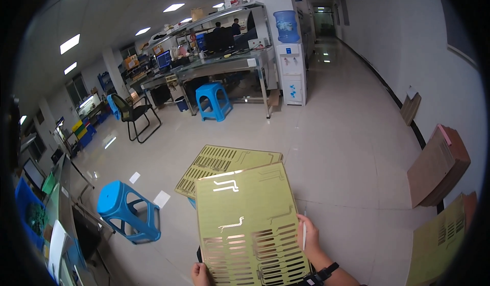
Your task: Marking specific areas on flexible PCB panels using a white marking pen.
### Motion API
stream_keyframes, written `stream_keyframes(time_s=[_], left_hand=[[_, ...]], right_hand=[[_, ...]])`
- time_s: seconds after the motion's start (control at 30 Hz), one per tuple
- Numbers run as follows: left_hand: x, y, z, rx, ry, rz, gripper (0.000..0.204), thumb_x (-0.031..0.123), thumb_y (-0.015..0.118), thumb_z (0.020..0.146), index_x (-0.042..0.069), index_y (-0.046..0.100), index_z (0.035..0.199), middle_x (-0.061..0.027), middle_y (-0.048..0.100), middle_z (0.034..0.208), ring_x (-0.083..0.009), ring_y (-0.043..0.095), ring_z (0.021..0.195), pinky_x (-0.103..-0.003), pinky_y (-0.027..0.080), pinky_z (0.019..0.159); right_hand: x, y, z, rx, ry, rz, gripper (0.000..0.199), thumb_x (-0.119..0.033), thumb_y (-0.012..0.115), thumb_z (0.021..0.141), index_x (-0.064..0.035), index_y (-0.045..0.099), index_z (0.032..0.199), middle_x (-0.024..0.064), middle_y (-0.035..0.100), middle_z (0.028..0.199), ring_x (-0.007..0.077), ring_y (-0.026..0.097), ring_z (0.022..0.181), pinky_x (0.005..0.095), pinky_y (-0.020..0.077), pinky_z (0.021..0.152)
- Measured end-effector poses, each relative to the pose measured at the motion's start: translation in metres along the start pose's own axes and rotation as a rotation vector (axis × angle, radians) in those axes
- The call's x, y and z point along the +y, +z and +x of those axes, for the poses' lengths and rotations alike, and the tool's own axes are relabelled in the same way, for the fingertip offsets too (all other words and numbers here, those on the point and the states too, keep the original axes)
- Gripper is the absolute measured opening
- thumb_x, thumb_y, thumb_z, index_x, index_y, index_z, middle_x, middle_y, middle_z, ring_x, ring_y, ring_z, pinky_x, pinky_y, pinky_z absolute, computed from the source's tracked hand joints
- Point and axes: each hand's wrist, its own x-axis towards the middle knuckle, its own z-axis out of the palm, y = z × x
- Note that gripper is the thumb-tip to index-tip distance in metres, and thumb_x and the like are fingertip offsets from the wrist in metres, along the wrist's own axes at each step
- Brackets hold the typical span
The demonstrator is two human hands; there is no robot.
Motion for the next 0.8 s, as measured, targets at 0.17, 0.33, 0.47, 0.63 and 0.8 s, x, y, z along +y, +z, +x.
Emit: stream_keyframes(time_s=[0.17,0.33,0.47,0.63,0.8], left_hand=[[-0.027,-0.013,0.011,-0.052,0.064,0.138,0.024,0.024,0.049,0.098,0.014,0.049,0.077,0.0069,0.034,0.055,-0.0055,0.029,0.046,-0.025,0.024,0.041],[-0.045,-0.027,0.022,-0.068,0.001,0.169,0.023,0.022,0.048,0.099,0.012,0.05,0.078,0.0064,0.037,0.059,-0.0051,0.032,0.05,-0.024,0.025,0.042],[-0.035,-0.05,0.03,-0.249,-0.013,0.291,0.025,0.024,0.05,0.099,0.008,0.057,0.081,0.0034,0.047,0.067,-0.0067,0.043,0.059,-0.023,0.035,0.051],[0.005,-0.09,0.042,-0.569,-0.133,0.515,0.029,0.024,0.051,0.098,0.002,0.063,0.113,-0.0061,0.066,0.088,-0.0137,0.061,0.077,-0.026,0.048,0.067],[0.061,-0.136,0.056,-0.408,0.167,0.774,0.03,0.016,0.049,0.097,0.002,0.06,0.121,-0.0129,0.068,0.096,-0.0186,0.063,0.083,-0.03,0.05,0.074]], right_hand=[[0.018,0.005,-0.009,-0.067,0.085,-0.072,0.021,-0.011,0.049,0.098,-0.0064,0.06,0.115,0.0028,0.055,0.067,0.0106,0.052,0.055,0.0275,0.0447,0.051],[0.02,0.002,-0.009,-0.116,0.087,-0.07,0.021,-0.012,0.05,0.098,-0.0086,0.06,0.115,0.0072,0.058,0.069,0.014,0.057,0.058,0.0302,0.0468,0.053],[0.021,-0.019,0.008,-0.282,-0.095,-0.354,0.024,-0.008,0.053,0.094,-0.01,0.059,0.117,0.0149,0.065,0.081,0.0247,0.067,0.072,0.0337,0.0518,0.064],[-0.013,-0.061,0.05,-0.344,-0.116,-0.414,0.028,-0.003,0.053,0.09,-0.0101,0.06,0.116,0.0171,0.067,0.09,0.0287,0.069,0.083,0.0349,0.0532,0.074],[-0.099,-0.094,0.094,-0.05,-0.399,-0.358,0.027,0.003,0.049,0.09,-0.005,0.061,0.113,0.0189,0.066,0.098,0.0271,0.069,0.085,0.0335,0.0529,0.076]])
